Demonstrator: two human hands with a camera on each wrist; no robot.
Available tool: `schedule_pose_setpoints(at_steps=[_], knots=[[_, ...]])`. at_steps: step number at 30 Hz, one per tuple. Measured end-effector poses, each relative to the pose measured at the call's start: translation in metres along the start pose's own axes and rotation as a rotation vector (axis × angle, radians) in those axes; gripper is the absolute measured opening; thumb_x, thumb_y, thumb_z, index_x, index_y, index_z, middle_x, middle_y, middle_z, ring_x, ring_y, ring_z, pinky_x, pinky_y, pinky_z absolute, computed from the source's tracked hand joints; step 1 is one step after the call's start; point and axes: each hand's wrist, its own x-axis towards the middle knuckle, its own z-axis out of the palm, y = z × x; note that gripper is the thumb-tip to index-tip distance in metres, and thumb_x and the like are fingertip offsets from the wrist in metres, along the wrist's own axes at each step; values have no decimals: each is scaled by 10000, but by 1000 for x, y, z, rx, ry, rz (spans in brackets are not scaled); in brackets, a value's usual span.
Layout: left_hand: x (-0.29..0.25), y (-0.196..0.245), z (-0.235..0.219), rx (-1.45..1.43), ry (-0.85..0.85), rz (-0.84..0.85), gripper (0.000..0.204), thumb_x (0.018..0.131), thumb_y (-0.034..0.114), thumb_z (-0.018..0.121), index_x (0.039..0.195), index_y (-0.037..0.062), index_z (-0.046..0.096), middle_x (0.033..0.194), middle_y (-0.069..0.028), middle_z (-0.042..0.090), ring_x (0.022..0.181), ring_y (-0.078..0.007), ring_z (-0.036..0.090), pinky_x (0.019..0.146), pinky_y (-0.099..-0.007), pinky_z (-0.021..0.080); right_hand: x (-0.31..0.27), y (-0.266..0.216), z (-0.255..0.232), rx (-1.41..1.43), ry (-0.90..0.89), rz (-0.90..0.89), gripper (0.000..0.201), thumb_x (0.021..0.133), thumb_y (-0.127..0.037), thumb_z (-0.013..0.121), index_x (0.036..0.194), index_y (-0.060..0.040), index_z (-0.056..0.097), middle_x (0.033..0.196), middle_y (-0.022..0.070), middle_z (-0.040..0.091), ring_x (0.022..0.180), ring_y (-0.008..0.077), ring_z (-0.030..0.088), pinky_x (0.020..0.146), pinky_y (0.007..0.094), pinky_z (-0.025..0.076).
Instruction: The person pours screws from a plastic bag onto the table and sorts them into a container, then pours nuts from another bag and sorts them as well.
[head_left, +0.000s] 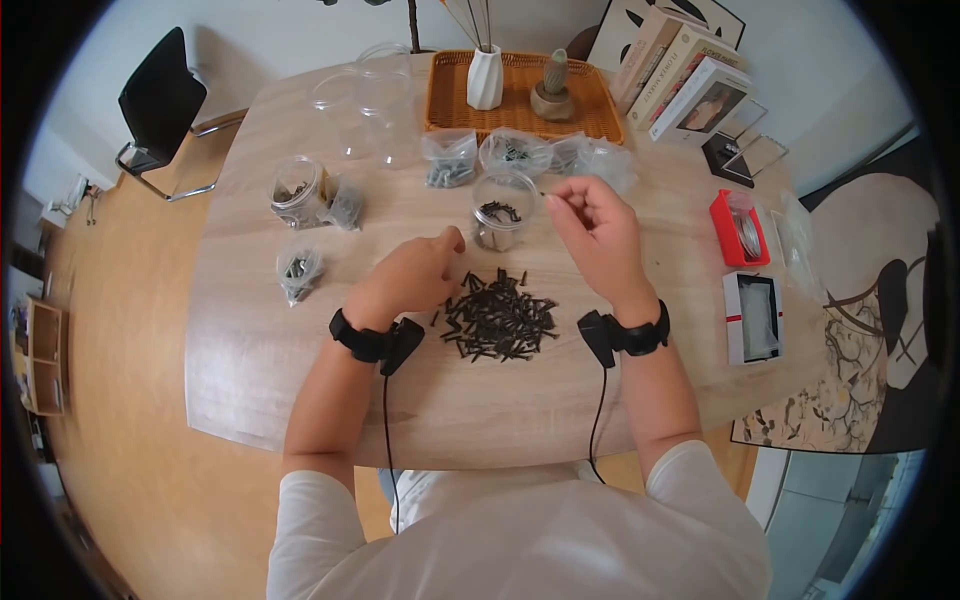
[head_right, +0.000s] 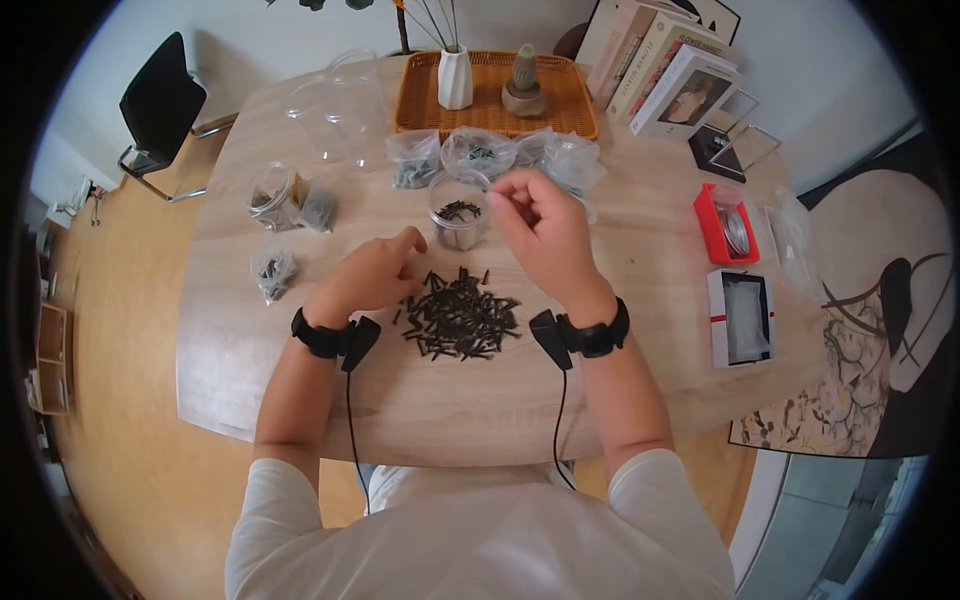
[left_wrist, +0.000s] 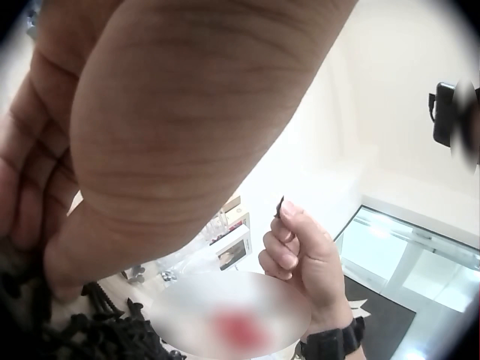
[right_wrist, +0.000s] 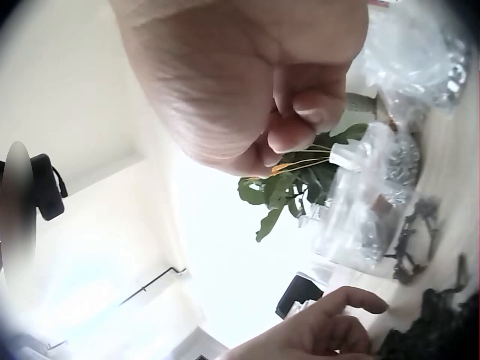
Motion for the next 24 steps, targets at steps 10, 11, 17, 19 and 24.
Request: schedule_pose_setpoints(at_steps=[10, 11, 17, 19, 24], knots=[[-1, 1, -3, -37, -3, 23, 486, 883, 116, 828, 1303, 78, 585, 908, -158, 793, 939, -401, 757, 819, -497, 563, -25, 56, 12, 152, 136, 129, 126, 1083, -147, 724, 1123, -31, 698, 874, -72, 640, 725, -15, 505, 647, 183, 405], [-1, 1, -2, -36, 4, 20, 484, 873, 104, 818, 1301, 78, 592, 904, -155, 793, 937, -398, 758, 819, -494, 565, -31, 64, 15, 161, 123, 185, 124, 1081, -155, 729, 1079, -34, 701, 859, -76, 635, 725, -14, 503, 647, 187, 406], [1, -2, 1, -45, 39, 14, 463, 840, 57, 757, 1283, 61, 621, 891, -142, 793, 913, -379, 763, 806, -477, 575, -39, 91, 25, 130, 108, 213, 202, 1076, -174, 742, 939, -34, 693, 796, -84, 605, 723, -2, 485, 643, 206, 407], [0, -1, -3, -68, 36, -6, 456, 836, 50, 743, 1277, 55, 627, 891, -141, 793, 906, -374, 764, 802, -471, 577, -37, 94, 26, 124, 113, 203, 216, 1078, -178, 741, 926, -33, 690, 787, -85, 598, 720, 3, 480, 640, 210, 406], [1, -1, -5, -88, 18, 46, 445, 839, 40, 725, 1273, 52, 629, 875, -121, 787, 870, -322, 763, 779, -437, 577, -37, 98, 26, 11, 215, 121, 241, 1076, -198, 743, 923, -24, 676, 741, -71, 584, 685, 17, 467, 604, 231, 413]])
